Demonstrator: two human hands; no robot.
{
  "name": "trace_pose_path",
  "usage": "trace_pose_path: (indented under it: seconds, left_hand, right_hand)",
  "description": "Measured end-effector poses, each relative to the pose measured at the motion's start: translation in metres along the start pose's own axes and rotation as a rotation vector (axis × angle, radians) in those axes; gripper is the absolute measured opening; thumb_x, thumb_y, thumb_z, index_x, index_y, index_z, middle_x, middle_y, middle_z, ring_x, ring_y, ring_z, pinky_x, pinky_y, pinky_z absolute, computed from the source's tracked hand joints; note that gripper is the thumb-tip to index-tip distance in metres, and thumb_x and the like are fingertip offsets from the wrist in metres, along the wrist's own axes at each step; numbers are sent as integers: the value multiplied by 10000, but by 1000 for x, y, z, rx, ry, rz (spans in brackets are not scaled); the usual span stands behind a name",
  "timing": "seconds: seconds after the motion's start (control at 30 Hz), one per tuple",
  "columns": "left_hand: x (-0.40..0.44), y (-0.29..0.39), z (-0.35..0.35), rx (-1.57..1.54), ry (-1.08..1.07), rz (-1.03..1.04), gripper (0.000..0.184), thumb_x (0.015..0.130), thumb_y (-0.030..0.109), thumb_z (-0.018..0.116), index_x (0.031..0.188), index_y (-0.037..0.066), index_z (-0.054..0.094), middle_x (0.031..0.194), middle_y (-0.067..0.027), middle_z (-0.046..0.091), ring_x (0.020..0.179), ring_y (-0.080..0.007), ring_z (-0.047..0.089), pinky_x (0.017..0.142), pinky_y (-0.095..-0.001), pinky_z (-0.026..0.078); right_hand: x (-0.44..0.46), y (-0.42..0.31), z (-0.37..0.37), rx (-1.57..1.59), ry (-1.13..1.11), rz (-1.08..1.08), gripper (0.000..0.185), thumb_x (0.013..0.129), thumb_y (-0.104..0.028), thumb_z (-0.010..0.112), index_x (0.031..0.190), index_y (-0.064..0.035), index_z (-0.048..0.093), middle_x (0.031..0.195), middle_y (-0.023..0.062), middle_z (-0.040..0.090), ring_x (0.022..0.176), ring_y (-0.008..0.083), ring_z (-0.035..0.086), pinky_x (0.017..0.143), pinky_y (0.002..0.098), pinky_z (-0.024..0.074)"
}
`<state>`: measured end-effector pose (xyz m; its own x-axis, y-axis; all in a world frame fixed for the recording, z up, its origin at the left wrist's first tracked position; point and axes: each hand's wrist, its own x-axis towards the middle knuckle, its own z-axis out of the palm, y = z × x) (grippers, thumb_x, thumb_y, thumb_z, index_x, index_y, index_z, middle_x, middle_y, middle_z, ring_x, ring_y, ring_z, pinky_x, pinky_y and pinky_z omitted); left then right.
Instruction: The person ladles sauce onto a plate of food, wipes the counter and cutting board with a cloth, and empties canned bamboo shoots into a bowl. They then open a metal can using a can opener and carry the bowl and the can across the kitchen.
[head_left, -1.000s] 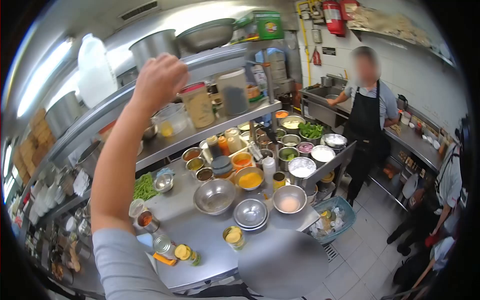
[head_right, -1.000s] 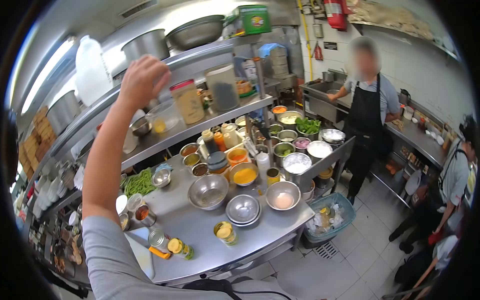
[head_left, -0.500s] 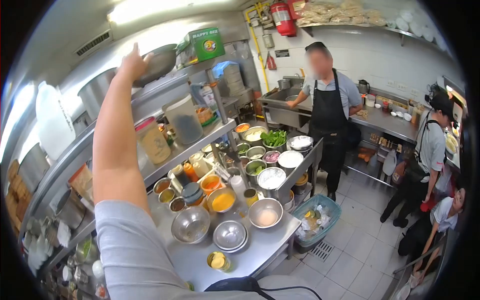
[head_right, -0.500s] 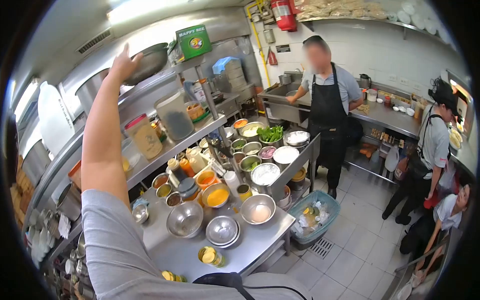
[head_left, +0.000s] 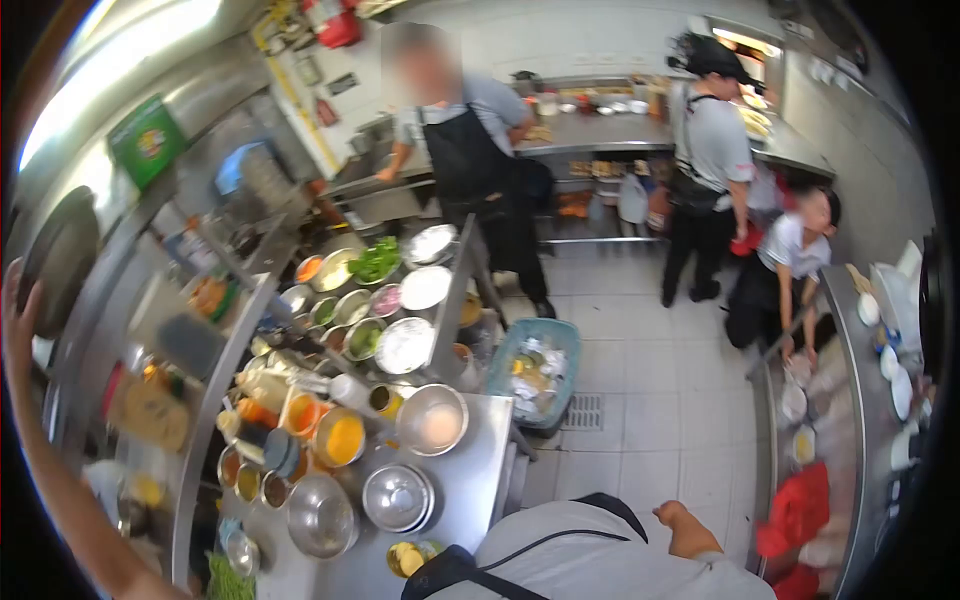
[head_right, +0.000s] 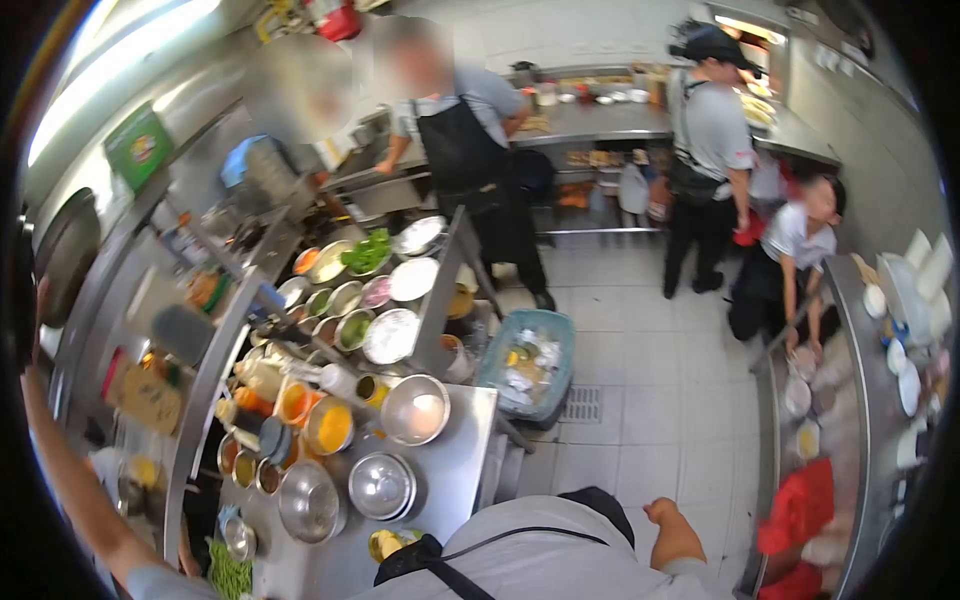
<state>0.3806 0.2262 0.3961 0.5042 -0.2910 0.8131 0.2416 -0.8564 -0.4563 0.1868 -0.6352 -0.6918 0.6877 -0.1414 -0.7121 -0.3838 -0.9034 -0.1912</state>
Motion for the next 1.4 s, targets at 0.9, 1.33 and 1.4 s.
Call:
trace_pose_path:
  seconds: [0.9,1.33,1.4]
  left_hand:
    - [-108,818,167,-1030,-1395,-309,796,795,299,860,1440,-19,520,1199,-240,698,1093,-314,689,939,-395,543]
    - [-46,943,421,-777,-1609,-314,781,746,378,861,1366,-8,585,1188,-243,705,1120,-364,687,943,-407,538]
    - [-10,969,454,-780,-1624,-283,764,764,375,849,1375,5,581,1235,-249,683,1152,-377,669,958,-416,533]
  right_hand:
    - [173,263,-258,470,282,241,477,934,-463,576,1155,-70,733,1168,193,718,1126,369,663,1007,436,510]
    - [329,215,-407,57,-492,150,545,1000,-508,445,1253,-104,709,1355,164,641,1272,355,594,1095,451,453]
    - [398,185,-481,-18,-461,25,535,1003,-499,443,1248,-105,711,1354,164,642,1274,353,592,1096,451,451]
